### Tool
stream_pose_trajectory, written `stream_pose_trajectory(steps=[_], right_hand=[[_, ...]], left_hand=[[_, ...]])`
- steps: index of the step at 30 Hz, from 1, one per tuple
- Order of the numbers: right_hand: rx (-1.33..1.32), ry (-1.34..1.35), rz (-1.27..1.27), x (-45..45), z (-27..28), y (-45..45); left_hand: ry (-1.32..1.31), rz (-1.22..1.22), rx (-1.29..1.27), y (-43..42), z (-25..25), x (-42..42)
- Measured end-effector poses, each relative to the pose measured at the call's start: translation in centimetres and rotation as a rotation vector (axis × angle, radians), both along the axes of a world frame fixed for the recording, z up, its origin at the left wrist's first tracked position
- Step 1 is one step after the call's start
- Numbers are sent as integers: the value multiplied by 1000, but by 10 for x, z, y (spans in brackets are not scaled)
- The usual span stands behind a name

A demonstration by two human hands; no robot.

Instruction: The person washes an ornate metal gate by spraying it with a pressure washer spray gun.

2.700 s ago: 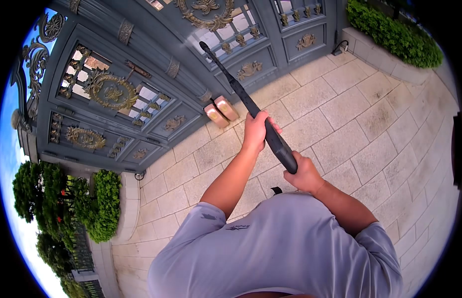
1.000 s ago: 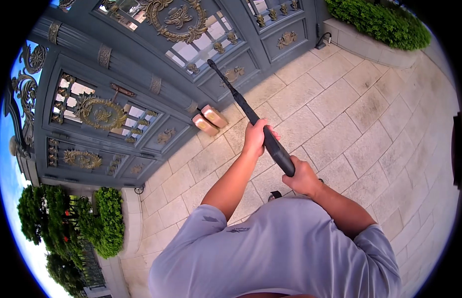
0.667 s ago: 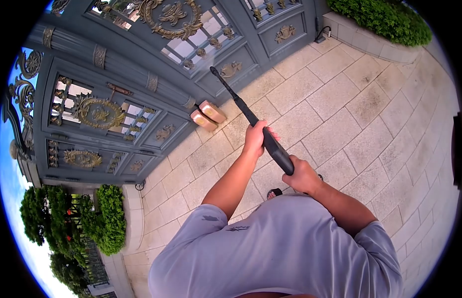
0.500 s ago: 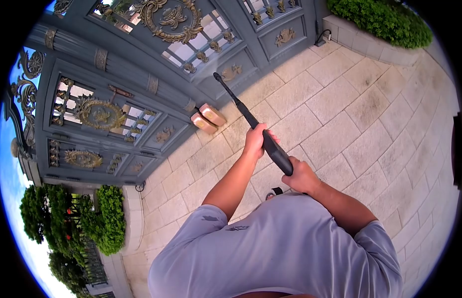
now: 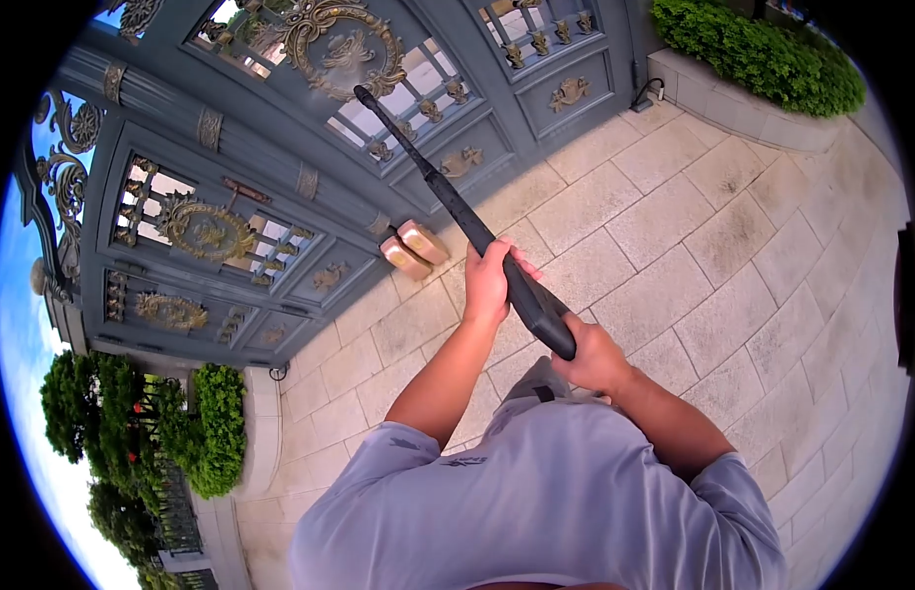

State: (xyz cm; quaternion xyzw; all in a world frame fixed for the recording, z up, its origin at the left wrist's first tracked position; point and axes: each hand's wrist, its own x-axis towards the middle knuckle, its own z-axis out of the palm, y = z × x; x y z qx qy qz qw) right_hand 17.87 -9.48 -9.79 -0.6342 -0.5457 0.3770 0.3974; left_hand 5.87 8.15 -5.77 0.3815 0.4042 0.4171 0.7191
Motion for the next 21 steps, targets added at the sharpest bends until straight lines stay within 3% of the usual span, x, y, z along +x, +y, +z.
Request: stream_pose_trajectory(steps=[4,8,9,14,18,21], right_hand=[[-125,58,-32,4,-1,7],[-19,-127,-85,-3,-65,4],[37,-187,-117,-1,-61,3],[-99,35,-46,25,-23,6],[-71,1,-34,32,-25,19],[-175,84,-40,35,-21,26]], left_hand=[[114,13,-162,19,-36,7],[221,-69,-353,25,-75,13],[215,-68,-342,25,-77,17],[79,-72,-187,23,-51,34],[19,-65,-128,30,-39,42],[151,-57,-242,47,-64,45]])
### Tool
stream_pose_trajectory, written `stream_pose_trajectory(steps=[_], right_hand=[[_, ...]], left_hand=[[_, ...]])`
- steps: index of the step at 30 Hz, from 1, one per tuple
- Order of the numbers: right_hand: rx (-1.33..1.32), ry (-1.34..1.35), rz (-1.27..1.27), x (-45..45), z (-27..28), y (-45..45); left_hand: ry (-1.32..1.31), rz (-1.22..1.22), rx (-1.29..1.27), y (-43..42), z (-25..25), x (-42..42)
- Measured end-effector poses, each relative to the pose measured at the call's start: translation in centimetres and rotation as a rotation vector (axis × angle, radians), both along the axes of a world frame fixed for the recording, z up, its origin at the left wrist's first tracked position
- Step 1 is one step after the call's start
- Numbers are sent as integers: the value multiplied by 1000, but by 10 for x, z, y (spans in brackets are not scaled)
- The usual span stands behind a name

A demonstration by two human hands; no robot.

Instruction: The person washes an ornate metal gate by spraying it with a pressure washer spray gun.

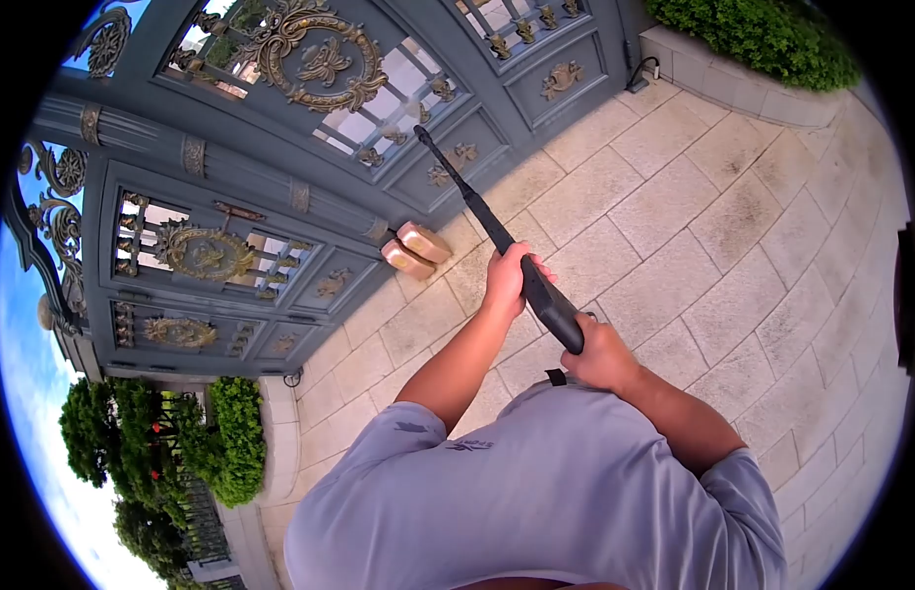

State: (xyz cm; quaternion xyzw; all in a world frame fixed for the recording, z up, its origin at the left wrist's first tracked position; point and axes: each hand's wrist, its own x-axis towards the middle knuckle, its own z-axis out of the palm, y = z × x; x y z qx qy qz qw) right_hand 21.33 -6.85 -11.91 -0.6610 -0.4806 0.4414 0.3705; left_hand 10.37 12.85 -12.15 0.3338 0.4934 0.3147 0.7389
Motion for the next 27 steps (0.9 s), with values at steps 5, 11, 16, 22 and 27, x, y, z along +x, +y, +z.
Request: stream_pose_trajectory(steps=[5,11,16,22,27], right_hand=[[-9,-35,4,5,-6,0],[-101,77,-19,9,-7,11],[-5,-61,-55,16,3,14],[98,-85,-79,23,18,25],[-11,-6,-146,16,12,20]], left_hand=[[6,0,-27,-6,-8,3],[21,-29,-140,11,-21,9],[-51,-77,27,16,11,26],[-133,-126,260,20,54,36],[-9,-155,56,28,17,46]])
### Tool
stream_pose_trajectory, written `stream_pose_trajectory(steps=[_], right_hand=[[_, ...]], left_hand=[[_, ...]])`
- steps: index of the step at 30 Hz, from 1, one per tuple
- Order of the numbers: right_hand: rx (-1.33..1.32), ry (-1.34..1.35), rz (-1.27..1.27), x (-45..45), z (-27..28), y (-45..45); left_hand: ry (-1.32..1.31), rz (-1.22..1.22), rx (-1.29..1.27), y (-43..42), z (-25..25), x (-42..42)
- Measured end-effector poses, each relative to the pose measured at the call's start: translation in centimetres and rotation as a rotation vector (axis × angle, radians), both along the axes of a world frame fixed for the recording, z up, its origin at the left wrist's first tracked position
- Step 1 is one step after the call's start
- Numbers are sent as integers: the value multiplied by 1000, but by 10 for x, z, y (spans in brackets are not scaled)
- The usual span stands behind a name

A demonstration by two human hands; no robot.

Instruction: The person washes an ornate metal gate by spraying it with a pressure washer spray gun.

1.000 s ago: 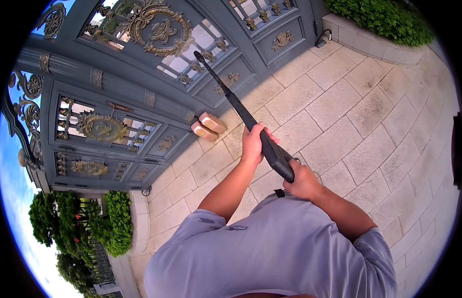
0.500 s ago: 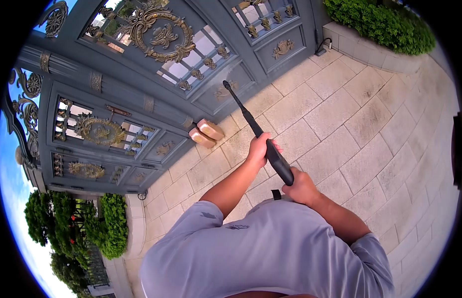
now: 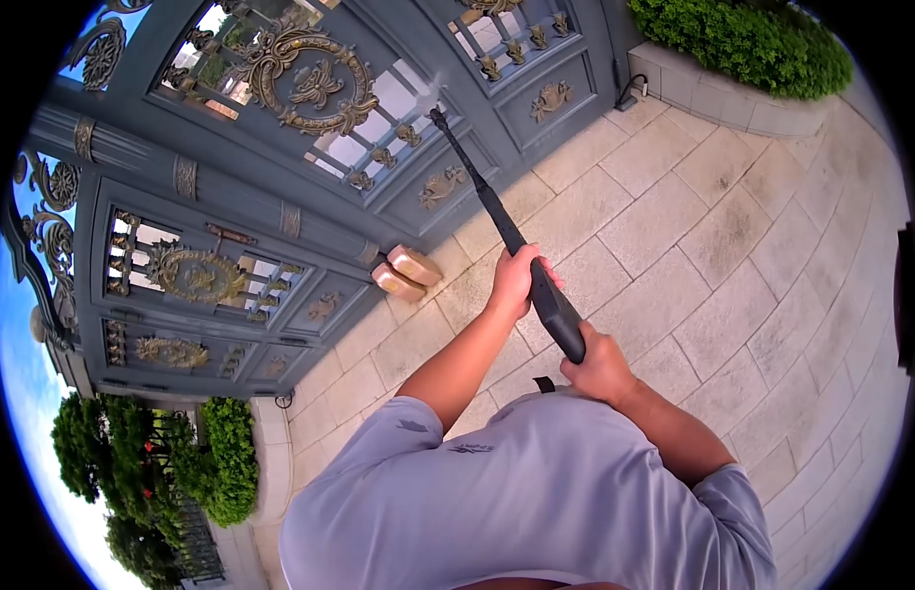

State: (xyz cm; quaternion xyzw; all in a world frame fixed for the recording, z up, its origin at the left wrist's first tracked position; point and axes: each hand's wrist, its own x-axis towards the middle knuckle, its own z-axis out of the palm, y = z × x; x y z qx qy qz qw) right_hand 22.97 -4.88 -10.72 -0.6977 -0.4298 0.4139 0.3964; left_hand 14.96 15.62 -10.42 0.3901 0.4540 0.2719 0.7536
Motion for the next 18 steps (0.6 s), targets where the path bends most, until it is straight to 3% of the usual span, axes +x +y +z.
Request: stream_pose_trajectory(steps=[5,12,18], right_hand=[[-88,37,-15,4,-14,-11],[9,51,1,7,-26,-14],[-140,25,-6,5,-25,-16]], left_hand=[[52,-32,-166,-5,-36,4],[-12,-21,-92,-11,-24,6],[47,-24,-270,-14,-69,0]])
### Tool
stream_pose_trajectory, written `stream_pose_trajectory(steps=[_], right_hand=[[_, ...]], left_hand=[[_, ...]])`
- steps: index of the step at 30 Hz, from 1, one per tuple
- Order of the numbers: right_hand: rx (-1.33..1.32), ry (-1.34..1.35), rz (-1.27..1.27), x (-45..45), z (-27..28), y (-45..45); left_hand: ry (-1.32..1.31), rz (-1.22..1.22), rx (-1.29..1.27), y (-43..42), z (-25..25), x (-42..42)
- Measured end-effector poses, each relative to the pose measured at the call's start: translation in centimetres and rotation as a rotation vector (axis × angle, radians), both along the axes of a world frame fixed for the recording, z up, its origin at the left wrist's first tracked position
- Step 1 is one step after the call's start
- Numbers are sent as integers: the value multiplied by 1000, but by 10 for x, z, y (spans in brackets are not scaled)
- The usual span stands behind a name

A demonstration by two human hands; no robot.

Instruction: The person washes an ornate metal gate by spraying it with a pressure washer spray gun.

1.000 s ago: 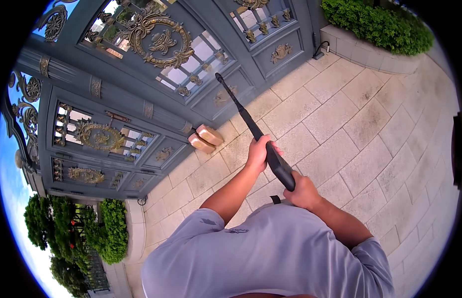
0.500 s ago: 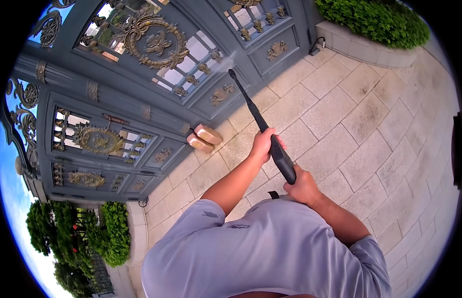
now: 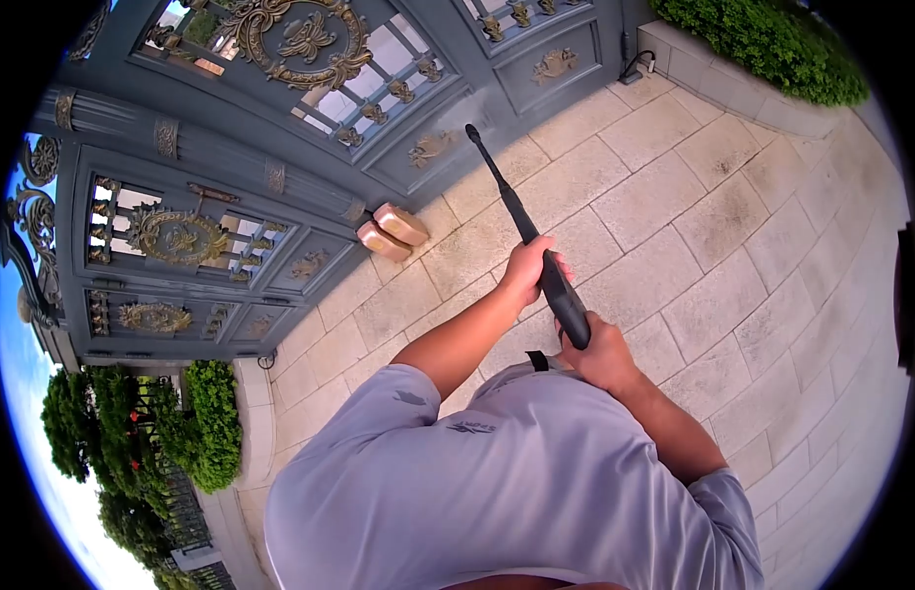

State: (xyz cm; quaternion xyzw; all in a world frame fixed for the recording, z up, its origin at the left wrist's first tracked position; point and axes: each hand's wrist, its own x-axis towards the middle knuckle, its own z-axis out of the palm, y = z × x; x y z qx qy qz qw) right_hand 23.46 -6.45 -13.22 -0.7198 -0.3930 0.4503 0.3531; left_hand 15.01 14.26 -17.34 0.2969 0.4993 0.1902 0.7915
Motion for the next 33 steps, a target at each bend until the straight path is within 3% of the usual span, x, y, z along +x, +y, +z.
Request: stream_pose_trajectory(steps=[4,11,16,21,22,25,30,33], right_hand=[[36,-81,46,3,4,0],[154,-50,-88,28,49,14],[270,-148,-101,60,48,34],[-43,125,-229,69,71,53],[3,30,-193,73,59,53],[80,-117,-123,84,50,46],[118,-47,-85,99,69,60],[87,-45,-89,120,49,67]], left_hand=[[-56,91,92,-5,18,-8],[-217,-16,315,12,89,43],[-303,-46,398,30,119,82],[-172,-129,127,65,56,105],[-148,-130,66,64,57,106],[-239,-119,186,58,76,100],[-411,-42,376,58,108,107],[-316,-81,245,74,71,131]])
